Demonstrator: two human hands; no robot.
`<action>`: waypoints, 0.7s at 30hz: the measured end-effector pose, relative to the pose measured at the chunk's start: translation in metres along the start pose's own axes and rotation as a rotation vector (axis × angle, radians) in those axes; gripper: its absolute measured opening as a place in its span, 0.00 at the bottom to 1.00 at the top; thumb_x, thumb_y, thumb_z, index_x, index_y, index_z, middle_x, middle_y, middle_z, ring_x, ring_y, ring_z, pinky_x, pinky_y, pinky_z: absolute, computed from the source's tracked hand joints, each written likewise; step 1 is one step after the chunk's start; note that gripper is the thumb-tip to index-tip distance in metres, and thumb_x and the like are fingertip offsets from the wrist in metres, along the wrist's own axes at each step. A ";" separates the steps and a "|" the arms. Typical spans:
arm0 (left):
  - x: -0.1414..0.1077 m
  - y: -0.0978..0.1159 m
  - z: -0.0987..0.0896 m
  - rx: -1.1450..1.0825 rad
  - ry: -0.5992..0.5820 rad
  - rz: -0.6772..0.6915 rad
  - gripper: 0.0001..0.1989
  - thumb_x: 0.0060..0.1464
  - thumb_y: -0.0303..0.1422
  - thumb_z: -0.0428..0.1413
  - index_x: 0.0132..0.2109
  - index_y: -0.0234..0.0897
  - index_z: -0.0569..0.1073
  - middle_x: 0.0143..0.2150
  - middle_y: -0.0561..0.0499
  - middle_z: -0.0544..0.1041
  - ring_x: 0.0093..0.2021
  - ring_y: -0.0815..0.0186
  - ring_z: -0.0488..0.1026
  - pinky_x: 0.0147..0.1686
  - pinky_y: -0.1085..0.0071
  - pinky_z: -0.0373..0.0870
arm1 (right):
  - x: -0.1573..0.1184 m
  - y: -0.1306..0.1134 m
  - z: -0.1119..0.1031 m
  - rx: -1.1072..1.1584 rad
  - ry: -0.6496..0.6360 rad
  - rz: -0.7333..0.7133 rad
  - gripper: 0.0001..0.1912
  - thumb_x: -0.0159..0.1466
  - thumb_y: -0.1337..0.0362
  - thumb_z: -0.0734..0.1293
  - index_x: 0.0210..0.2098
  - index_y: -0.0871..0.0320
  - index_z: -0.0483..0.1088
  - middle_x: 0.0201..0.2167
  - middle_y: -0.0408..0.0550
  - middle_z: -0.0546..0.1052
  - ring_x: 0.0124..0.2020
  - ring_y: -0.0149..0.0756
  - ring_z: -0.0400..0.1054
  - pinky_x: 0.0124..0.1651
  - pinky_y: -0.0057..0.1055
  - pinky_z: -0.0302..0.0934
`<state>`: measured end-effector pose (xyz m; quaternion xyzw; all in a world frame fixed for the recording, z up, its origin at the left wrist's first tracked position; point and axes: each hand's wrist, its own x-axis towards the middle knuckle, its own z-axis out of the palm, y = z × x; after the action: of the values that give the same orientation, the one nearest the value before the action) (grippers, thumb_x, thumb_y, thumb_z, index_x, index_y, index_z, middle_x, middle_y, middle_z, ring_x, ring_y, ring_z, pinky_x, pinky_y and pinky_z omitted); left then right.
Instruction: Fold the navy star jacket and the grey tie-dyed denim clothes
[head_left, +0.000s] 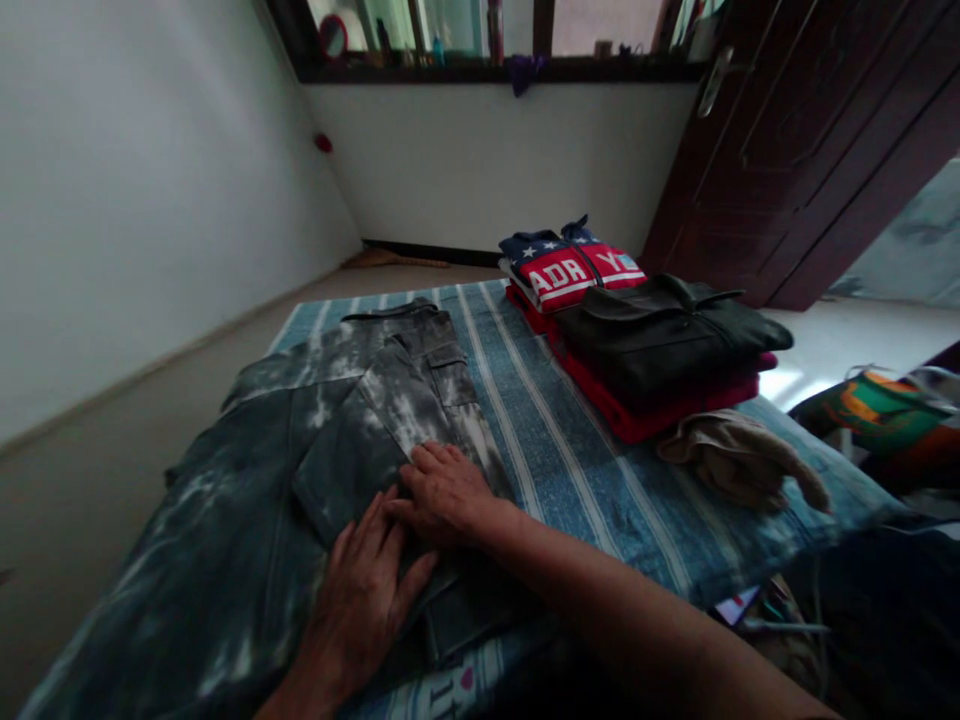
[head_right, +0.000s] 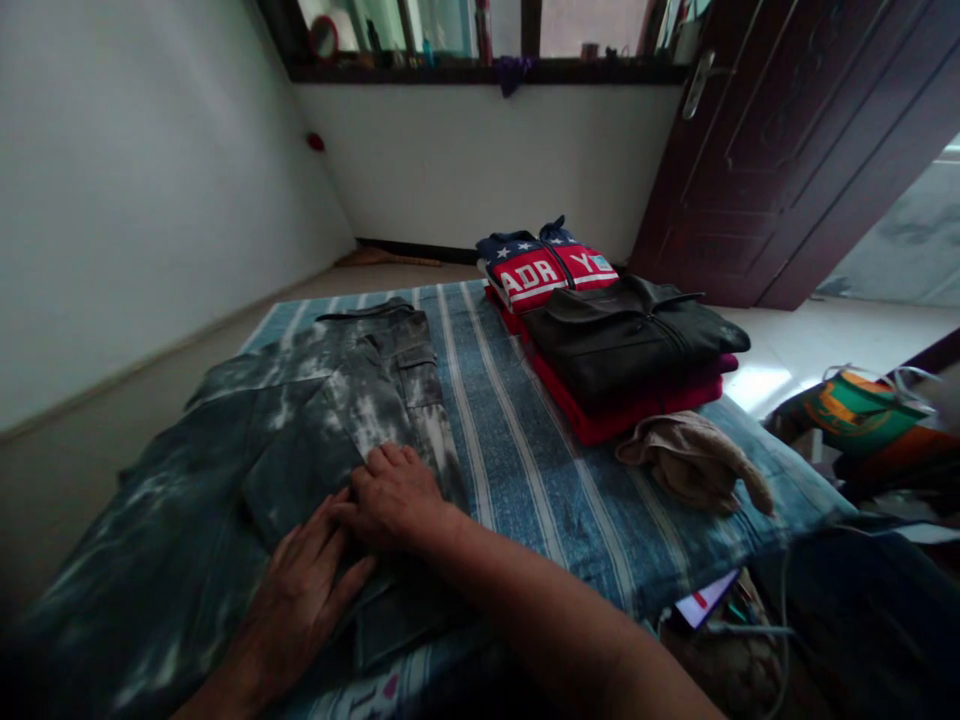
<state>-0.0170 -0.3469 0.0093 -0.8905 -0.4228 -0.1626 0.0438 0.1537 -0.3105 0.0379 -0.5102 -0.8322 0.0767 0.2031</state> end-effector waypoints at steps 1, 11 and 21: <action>0.001 0.001 -0.001 -0.001 0.004 0.005 0.28 0.62 0.49 0.40 0.55 0.34 0.68 0.60 0.38 0.69 0.63 0.50 0.62 0.56 0.49 0.64 | 0.000 0.000 -0.001 0.004 -0.001 -0.001 0.22 0.68 0.47 0.56 0.43 0.59 0.69 0.49 0.52 0.70 0.55 0.43 0.59 0.56 0.40 0.56; -0.011 0.013 0.003 0.107 0.024 -0.075 0.32 0.63 0.50 0.38 0.58 0.26 0.65 0.59 0.32 0.69 0.62 0.46 0.63 0.55 0.49 0.63 | -0.001 0.004 0.000 -0.003 0.017 -0.011 0.25 0.69 0.46 0.54 0.42 0.60 0.70 0.47 0.53 0.71 0.53 0.43 0.60 0.55 0.40 0.57; -0.013 0.017 0.007 0.078 0.071 -0.075 0.32 0.63 0.49 0.37 0.60 0.28 0.63 0.60 0.32 0.68 0.63 0.46 0.62 0.55 0.48 0.63 | -0.001 0.004 0.004 -0.022 0.037 -0.005 0.24 0.69 0.45 0.54 0.42 0.58 0.70 0.47 0.51 0.71 0.55 0.43 0.60 0.56 0.40 0.55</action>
<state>-0.0102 -0.3657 -0.0007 -0.8653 -0.4601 -0.1790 0.0874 0.1558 -0.3093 0.0326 -0.5115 -0.8304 0.0577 0.2132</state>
